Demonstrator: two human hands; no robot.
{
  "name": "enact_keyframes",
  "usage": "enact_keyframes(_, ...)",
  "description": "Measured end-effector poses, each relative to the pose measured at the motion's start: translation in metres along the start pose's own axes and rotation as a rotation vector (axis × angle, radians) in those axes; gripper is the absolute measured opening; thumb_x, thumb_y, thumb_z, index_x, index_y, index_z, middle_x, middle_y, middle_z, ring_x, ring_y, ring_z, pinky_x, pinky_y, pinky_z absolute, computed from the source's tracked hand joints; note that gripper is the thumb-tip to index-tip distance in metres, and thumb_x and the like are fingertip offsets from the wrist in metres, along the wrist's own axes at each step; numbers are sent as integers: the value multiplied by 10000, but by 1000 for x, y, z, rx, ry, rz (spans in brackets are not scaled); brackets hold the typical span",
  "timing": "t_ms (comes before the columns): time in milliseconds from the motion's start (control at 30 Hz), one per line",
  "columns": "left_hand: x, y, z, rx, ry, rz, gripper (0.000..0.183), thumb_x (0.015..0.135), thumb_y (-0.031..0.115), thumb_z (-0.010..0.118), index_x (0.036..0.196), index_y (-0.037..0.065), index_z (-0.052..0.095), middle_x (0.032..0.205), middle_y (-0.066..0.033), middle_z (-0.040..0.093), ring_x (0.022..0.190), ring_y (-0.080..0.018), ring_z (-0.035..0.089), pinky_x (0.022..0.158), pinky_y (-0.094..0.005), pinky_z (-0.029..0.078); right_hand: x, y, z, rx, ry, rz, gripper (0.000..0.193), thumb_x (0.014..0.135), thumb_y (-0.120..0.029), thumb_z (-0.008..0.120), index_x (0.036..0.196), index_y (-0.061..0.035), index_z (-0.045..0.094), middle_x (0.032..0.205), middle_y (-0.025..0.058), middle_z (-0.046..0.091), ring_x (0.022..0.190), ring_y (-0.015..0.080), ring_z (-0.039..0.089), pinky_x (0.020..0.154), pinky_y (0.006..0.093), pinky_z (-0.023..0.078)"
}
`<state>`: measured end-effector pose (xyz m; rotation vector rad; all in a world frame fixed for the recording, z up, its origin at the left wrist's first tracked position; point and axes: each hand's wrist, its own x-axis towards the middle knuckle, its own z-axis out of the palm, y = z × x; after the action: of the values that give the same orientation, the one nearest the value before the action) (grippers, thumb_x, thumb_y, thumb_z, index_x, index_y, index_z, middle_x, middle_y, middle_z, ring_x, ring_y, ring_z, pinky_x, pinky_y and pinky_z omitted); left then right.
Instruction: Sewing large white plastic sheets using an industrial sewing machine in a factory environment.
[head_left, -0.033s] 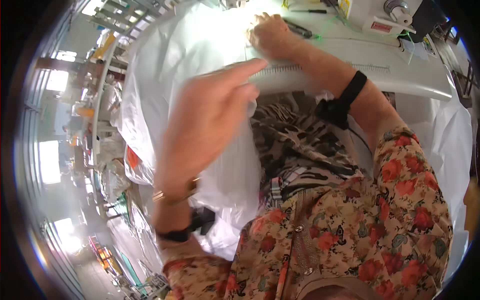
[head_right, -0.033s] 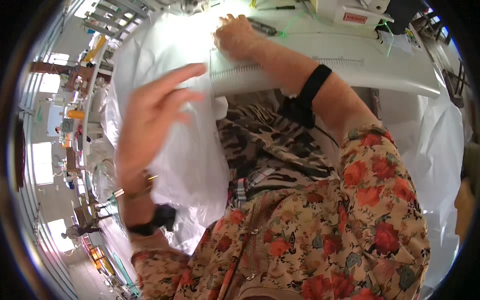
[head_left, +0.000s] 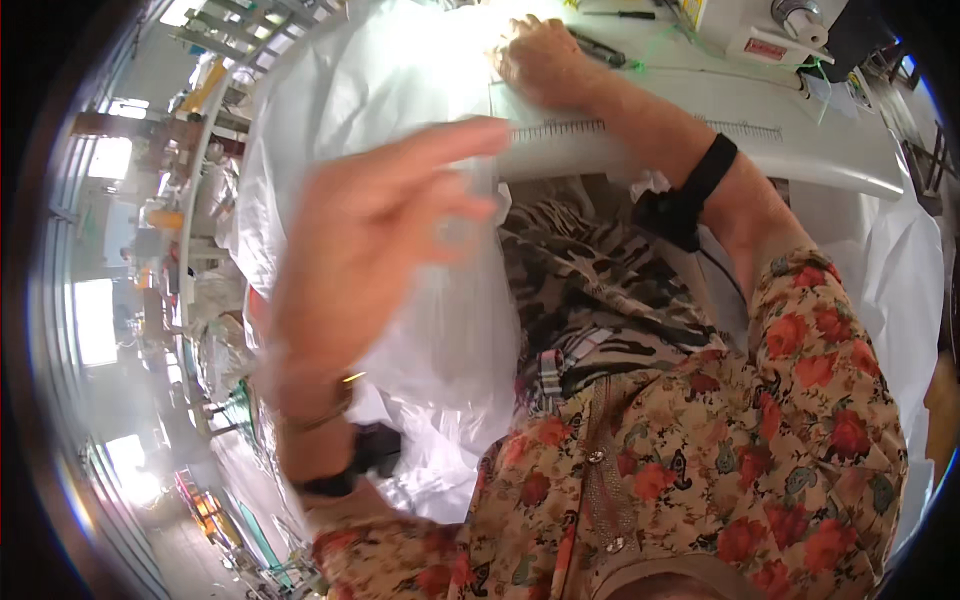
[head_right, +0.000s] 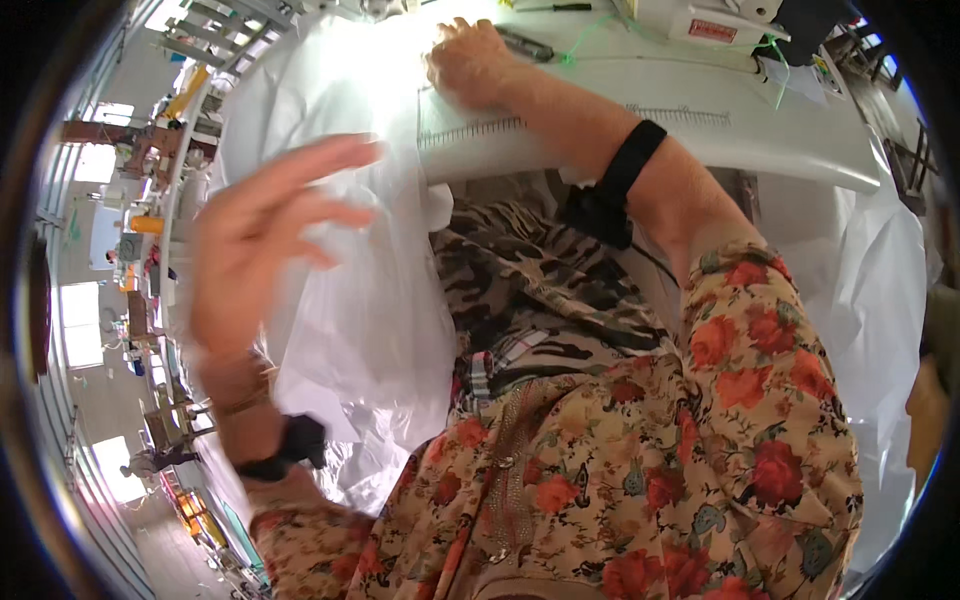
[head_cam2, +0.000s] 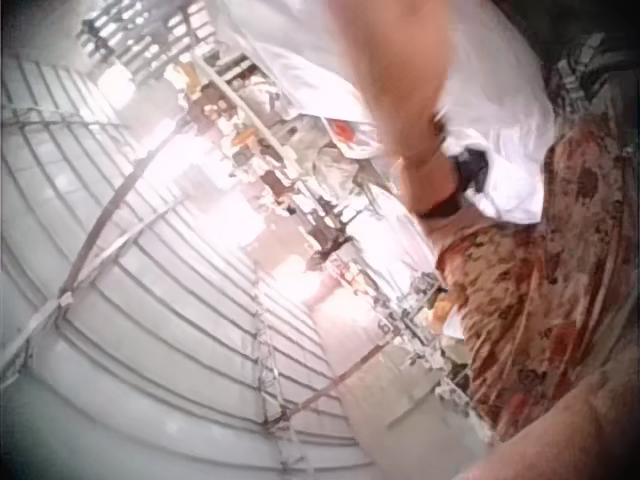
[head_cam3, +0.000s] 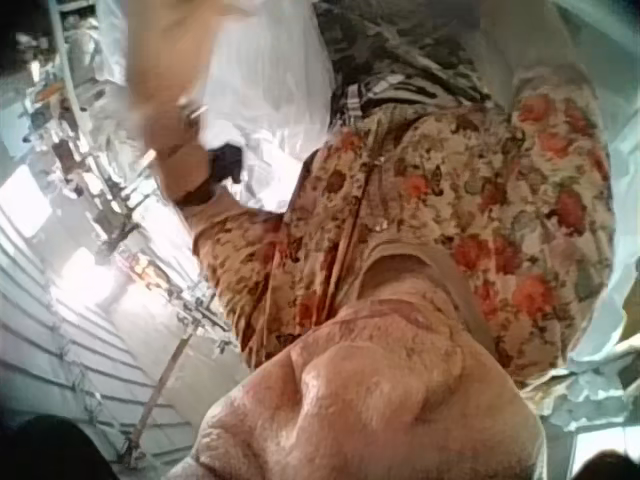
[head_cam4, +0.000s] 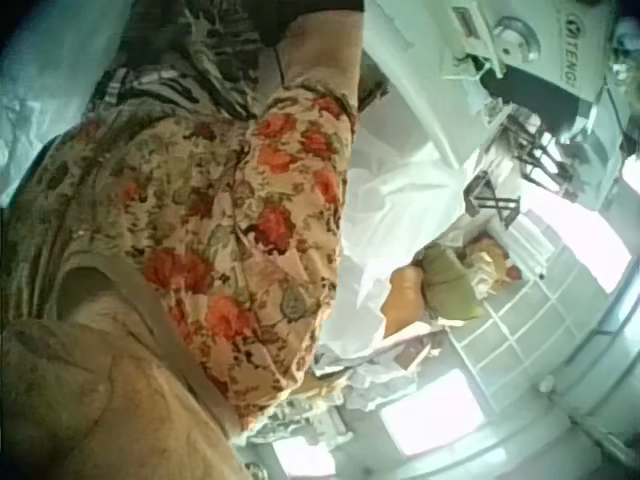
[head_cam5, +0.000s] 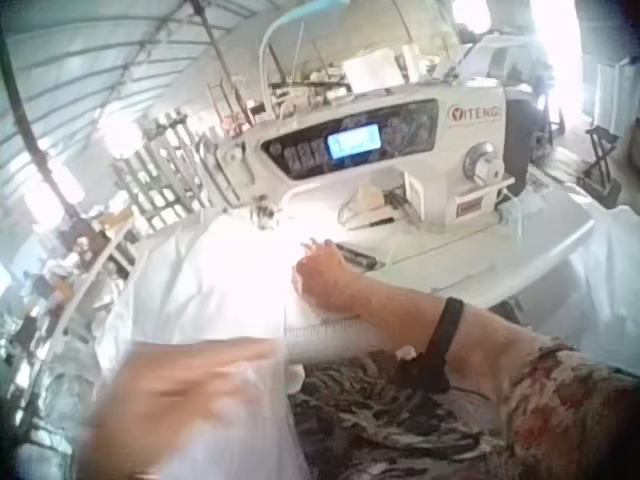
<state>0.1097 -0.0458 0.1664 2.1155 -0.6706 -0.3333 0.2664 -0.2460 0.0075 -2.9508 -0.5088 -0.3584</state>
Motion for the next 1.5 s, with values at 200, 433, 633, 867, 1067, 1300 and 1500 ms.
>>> enact_keyframes(200, -18, -98, -183, 592, 198, -303, 375, 1000, 230, 436, 1322, 69, 541, 1256, -89, 614, 1021, -177, 637, 753, -288, 530, 3, 23, 22, 107, 199, -85, 331, 859, -241, 567, 1074, 7, 611, 1170, 262, 546, 1154, 425, 475, 937, 620, 370)
enact_keyframes(433, 42, -293, -237, 875, 388, -131, 430, 990, 313, 436, 1275, 9, 543, 1236, -229, 583, 1167, -368, 541, 992, -404, 416, -3, 25, 20, 189, 360, -194, 338, 906, -268, 538, 1158, -63, 634, 1035, 173, 605, 1053, 310, 532, 898, 434, 401)
enact_keyframes(633, 65, -333, -118, 844, 686, 9, 373, 986, 238, 392, 1296, 58, 492, 1246, -192, 541, 1137, -377, 510, 950, -419, 418, -10, 16, 11, 170, 259, -253, 452, 917, -216, 534, 1357, -119, 487, 1054, 130, 595, 1020, 280, 516, 908, 406, 391)
enact_keyframes(867, 33, -266, -66, 1052, 919, 294, 184, 891, 61, 456, 1020, 71, 587, 926, -163, 654, 884, -341, 631, 776, -447, 474, 11, -7, 25, 222, 302, -279, 334, 838, -99, 604, 1172, -115, 597, 974, 124, 611, 974, 312, 553, 868, 425, 428)
enact_keyframes(1067, -125, -285, -100, 1143, 653, -475, 334, 903, 222, 527, 1166, 41, 623, 948, -185, 685, 890, -332, 660, 755, -409, 519, 25, 11, 21, -73, 86, -192, 212, 904, -189, 542, 1077, -133, 651, 1019, 108, 634, 1073, 266, 565, 958, 498, 367)
enact_keyframes(1300, -255, -308, -166, 1095, 1043, -1030, 421, 929, 275, 559, 1260, 15, 550, 1150, -242, 612, 1014, -395, 603, 890, -475, 469, 21, 25, 24, -145, 192, -58, 178, 862, -125, 549, 983, -131, 680, 1065, 84, 601, 1083, 249, 551, 894, 462, 391)
enact_keyframes(1500, -169, -192, -172, 1310, 1201, -159, 652, 907, 249, 626, 1441, 32, 322, 1461, -197, 365, 1352, -332, 352, 1082, -448, 338, -79, -53, 8, 415, 242, -130, 220, 899, -250, 527, 978, -95, 660, 729, 175, 599, 688, 352, 612, 645, 483, 478)
